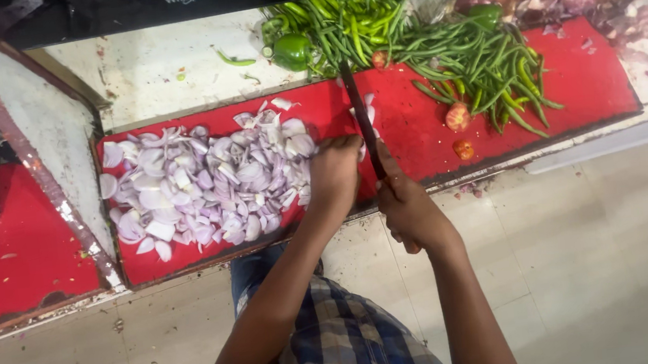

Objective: The person chops onions on a red mat next to a microwave using a large knife.

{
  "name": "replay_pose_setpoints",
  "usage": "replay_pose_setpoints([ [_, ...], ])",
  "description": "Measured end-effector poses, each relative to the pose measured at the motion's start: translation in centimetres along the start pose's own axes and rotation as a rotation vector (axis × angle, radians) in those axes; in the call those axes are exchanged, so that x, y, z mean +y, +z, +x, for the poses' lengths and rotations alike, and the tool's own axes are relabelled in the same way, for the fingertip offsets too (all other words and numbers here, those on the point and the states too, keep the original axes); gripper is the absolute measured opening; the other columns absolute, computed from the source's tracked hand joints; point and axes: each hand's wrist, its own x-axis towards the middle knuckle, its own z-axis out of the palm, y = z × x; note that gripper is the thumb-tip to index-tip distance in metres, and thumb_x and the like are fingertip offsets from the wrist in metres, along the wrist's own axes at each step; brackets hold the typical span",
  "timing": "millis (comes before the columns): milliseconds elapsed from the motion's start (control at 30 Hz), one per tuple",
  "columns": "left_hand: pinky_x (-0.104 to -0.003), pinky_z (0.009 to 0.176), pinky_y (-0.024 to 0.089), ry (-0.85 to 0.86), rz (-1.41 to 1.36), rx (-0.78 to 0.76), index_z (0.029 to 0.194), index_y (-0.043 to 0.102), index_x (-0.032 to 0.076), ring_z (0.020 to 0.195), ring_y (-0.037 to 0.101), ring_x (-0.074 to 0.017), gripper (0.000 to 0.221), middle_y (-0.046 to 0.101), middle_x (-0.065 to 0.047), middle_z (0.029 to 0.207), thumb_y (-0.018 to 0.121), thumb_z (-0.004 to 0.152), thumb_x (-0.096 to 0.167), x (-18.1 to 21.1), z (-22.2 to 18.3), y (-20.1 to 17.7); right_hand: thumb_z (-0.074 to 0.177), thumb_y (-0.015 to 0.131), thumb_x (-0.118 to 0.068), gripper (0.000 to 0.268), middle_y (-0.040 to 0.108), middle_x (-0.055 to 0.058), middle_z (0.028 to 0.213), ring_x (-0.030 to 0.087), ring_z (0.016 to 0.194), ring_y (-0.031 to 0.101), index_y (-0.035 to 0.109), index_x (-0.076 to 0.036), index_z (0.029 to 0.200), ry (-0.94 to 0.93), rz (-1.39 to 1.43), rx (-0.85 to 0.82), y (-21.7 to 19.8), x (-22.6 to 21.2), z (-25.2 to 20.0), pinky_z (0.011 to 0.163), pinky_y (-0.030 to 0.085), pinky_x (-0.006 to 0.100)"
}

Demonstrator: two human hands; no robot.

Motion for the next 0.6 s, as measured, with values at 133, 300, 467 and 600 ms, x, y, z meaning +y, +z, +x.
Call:
replay_pose_setpoints([
  [133, -0.049, 0.074, 0.052, -0.012, -0.007, -0.002, 0.088, 0.066, 0.005, 0.089, 0.065, -0.0394, 0.015, 0.068, -0.015, 0.086, 0.061, 0.077, -0.003, -0.4, -0.1, 0.4, 0.100, 0.043, -0.016, 0.072, 0.050, 0.008, 0.054, 0.016, 0.038, 0.049, 0.016, -0.033, 0.164, 0.058, -0.058, -0.002, 0.5, -0.2, 0.2, 0.038, 0.047, 0.037],
  [300, -0.047, 0.073, 0.053, -0.060, -0.008, 0.008, 0.089, 0.066, 0.005, 0.086, 0.066, -0.0361, 0.012, 0.070, -0.013, 0.088, 0.061, 0.083, -0.004, -0.5, -0.1, 0.8, 0.095, 0.041, -0.005, 0.077, 0.063, 0.019, 0.065, 0.030, 0.044, 0.062, 0.015, -0.021, 0.165, -0.205, -0.266, 0.117, 2.3, 3.4, 1.3, 0.050, 0.052, 0.046],
  [467, -0.047, 0.072, 0.054, 0.002, 0.024, 0.054, 0.086, 0.064, 0.004, 0.085, 0.066, -0.0385, 0.021, 0.068, -0.016, 0.086, 0.062, 0.068, -0.006, -0.3, -0.3, 0.4, 0.096, 0.047, -0.006, 0.080, 0.065, 0.025, 0.062, 0.041, 0.054, 0.064, 0.008, -0.016, 0.165, -0.131, -0.370, 0.137, 5.0, 8.2, 0.9, 0.054, 0.048, 0.051],
  [600, -0.047, 0.073, 0.054, -0.019, -0.020, 0.059, 0.085, 0.064, 0.005, 0.085, 0.067, -0.0366, 0.023, 0.068, -0.014, 0.085, 0.060, 0.069, -0.011, -0.1, -0.2, 0.0, 0.094, 0.045, -0.005, 0.080, 0.063, 0.024, 0.060, 0.041, 0.055, 0.066, 0.009, -0.016, 0.165, -0.176, -0.274, 0.170, 6.4, 10.0, -2.7, 0.057, 0.052, 0.048],
])
